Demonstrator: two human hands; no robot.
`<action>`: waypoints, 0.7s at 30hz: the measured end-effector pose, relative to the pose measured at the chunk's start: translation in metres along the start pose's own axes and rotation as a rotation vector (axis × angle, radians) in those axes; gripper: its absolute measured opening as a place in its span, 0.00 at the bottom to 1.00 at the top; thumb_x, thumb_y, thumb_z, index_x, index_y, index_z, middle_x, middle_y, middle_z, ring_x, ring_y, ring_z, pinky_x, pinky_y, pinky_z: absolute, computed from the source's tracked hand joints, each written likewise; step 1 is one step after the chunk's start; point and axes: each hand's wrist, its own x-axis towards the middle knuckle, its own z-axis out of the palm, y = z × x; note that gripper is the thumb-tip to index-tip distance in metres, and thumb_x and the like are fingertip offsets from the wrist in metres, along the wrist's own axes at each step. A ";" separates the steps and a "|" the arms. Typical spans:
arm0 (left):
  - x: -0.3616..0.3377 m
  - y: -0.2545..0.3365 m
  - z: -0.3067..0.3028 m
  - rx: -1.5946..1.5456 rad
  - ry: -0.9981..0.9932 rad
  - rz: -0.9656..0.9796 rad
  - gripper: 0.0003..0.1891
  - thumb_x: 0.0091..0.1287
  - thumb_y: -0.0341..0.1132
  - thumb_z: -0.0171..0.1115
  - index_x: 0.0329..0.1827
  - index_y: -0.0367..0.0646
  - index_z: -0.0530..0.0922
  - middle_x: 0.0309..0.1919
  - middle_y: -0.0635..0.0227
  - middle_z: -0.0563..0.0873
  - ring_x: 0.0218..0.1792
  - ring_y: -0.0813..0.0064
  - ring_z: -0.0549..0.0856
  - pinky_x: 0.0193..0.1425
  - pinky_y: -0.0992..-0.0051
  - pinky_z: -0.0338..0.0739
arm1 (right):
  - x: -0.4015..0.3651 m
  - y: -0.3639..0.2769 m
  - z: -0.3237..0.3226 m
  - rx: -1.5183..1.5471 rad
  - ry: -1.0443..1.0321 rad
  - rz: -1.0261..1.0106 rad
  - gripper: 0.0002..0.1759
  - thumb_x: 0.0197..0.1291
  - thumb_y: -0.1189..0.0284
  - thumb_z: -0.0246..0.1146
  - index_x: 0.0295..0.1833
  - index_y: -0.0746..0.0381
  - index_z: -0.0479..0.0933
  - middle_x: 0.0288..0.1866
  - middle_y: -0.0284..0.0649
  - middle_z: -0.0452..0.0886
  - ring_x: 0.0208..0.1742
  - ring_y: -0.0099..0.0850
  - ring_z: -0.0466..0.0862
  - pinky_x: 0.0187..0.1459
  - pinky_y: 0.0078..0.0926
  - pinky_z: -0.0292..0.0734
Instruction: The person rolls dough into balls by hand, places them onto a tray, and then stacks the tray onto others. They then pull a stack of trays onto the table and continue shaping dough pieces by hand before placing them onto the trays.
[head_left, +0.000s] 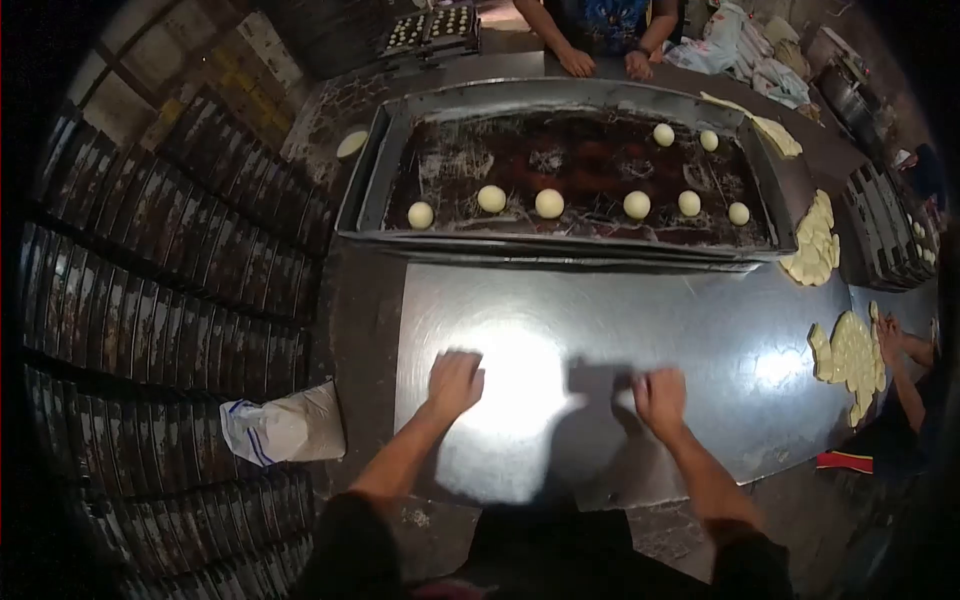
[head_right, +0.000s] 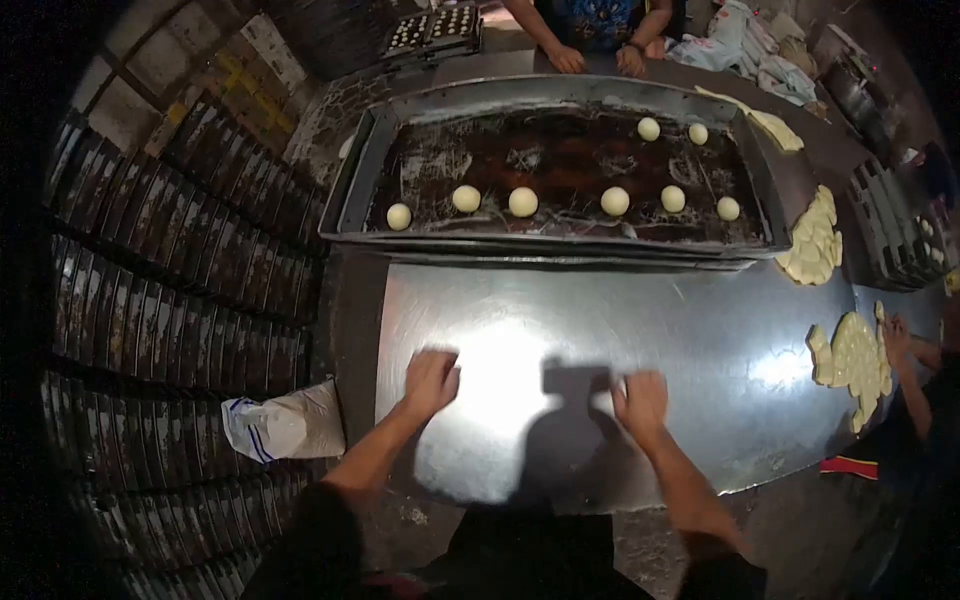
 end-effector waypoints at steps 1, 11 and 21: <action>0.030 0.019 0.008 -0.078 0.096 -0.075 0.10 0.60 0.28 0.61 0.44 0.39 0.80 0.37 0.55 0.84 0.41 0.53 0.81 0.48 0.57 0.74 | 0.034 -0.021 0.005 0.156 0.202 0.125 0.07 0.58 0.69 0.65 0.37 0.60 0.78 0.34 0.45 0.79 0.39 0.45 0.78 0.41 0.42 0.72; -0.018 -0.035 -0.016 -0.048 0.010 0.016 0.07 0.60 0.26 0.60 0.40 0.38 0.78 0.35 0.53 0.83 0.38 0.51 0.81 0.44 0.55 0.74 | -0.020 0.003 -0.018 0.074 0.206 -0.031 0.03 0.59 0.75 0.63 0.33 0.63 0.76 0.31 0.48 0.76 0.37 0.48 0.76 0.39 0.44 0.69; -0.026 -0.043 -0.018 0.097 -0.145 0.038 0.06 0.60 0.28 0.60 0.38 0.35 0.80 0.31 0.52 0.82 0.34 0.51 0.81 0.40 0.56 0.74 | -0.040 -0.010 -0.037 0.154 0.178 -0.159 0.04 0.58 0.75 0.65 0.35 0.64 0.77 0.39 0.46 0.79 0.43 0.46 0.76 0.45 0.40 0.71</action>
